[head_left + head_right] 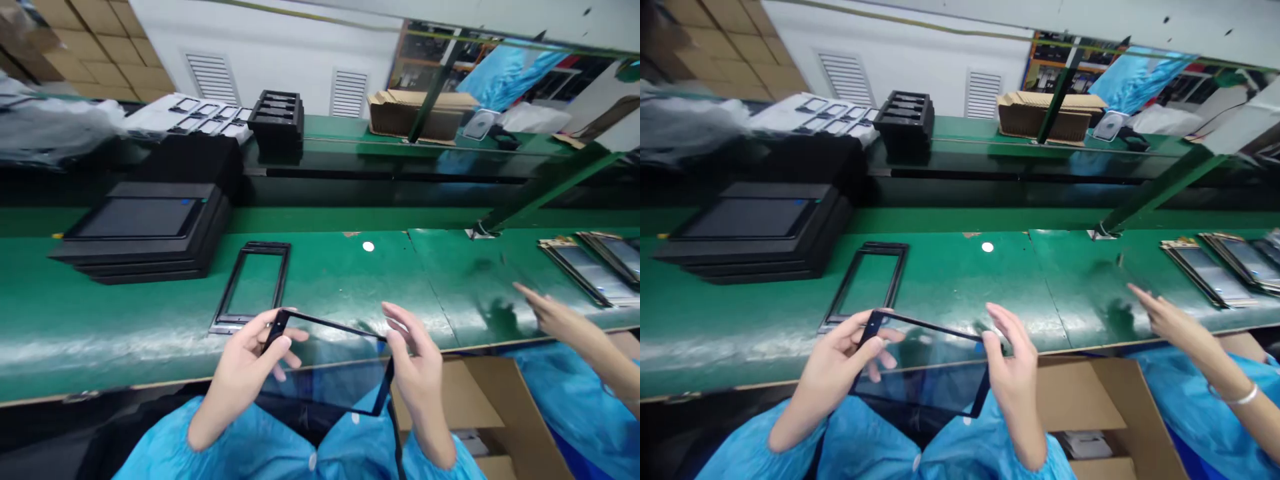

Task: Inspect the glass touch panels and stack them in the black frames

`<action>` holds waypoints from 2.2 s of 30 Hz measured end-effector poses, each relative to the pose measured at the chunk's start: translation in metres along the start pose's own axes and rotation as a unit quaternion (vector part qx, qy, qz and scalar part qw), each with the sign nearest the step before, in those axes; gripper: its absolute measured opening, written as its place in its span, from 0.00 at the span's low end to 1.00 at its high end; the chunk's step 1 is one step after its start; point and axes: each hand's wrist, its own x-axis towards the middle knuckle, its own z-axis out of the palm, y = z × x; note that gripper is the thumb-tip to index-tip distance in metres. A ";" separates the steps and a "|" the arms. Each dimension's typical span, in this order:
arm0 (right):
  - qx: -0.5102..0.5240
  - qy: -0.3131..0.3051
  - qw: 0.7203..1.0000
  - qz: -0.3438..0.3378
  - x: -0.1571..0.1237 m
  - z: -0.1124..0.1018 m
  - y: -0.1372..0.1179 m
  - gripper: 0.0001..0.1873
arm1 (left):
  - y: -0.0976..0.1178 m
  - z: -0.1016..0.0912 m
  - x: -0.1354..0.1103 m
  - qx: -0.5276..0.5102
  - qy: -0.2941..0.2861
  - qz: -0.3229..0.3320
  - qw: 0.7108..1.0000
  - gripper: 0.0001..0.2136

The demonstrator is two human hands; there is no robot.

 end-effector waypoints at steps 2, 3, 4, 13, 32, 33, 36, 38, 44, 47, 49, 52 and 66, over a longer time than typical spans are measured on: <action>0.050 -0.013 0.998 0.047 0.000 -0.005 0.005 0.17 | -0.003 -0.002 0.001 -0.015 0.024 0.012 1.000 0.24; 0.082 -0.031 0.993 0.075 -0.001 -0.006 0.005 0.18 | -0.003 -0.003 0.002 -0.019 0.030 0.014 0.999 0.24; 0.111 -0.048 0.988 0.100 -0.003 -0.005 0.003 0.20 | -0.004 -0.004 0.003 -0.024 0.034 0.014 0.999 0.24; 0.191 -0.065 0.969 0.141 -0.011 0.006 -0.010 0.18 | -0.003 -0.008 0.003 -0.010 0.014 0.020 1.000 0.23; 0.148 -0.104 0.968 0.176 -0.012 0.020 -0.007 0.22 | 0.026 -0.015 0.035 0.392 -0.100 0.426 0.809 0.10; 0.162 -0.087 0.966 0.180 -0.008 0.024 -0.005 0.23 | 0.025 -0.020 0.034 0.379 -0.060 0.407 0.829 0.13; 0.213 -0.014 0.959 0.186 0.006 0.038 0.002 0.28 | 0.021 -0.034 0.028 0.238 0.042 0.278 0.930 0.26; 0.238 -0.009 0.953 0.190 0.015 0.049 0.006 0.31 | 0.017 -0.045 0.026 0.098 0.032 0.166 0.981 0.30; 0.251 -0.100 0.951 0.152 0.026 0.075 0.017 0.43 | 0.043 -0.116 0.053 -0.073 0.148 0.108 0.980 0.31; 0.195 -0.068 0.967 0.147 0.023 0.079 0.035 0.40 | 0.083 -0.179 0.099 -0.042 0.272 0.143 0.951 0.26; 0.175 -0.049 0.971 0.154 0.020 0.080 0.049 0.39 | 0.112 -0.219 0.137 -0.023 0.315 0.149 0.937 0.21; 0.164 -0.032 0.976 0.139 0.017 0.080 0.063 0.37 | 0.146 -0.261 0.187 0.029 0.359 0.135 0.923 0.14; -0.133 0.118 0.984 0.027 0.053 -0.018 0.098 0.28 | 0.119 -0.216 0.205 0.512 0.190 0.166 0.822 0.12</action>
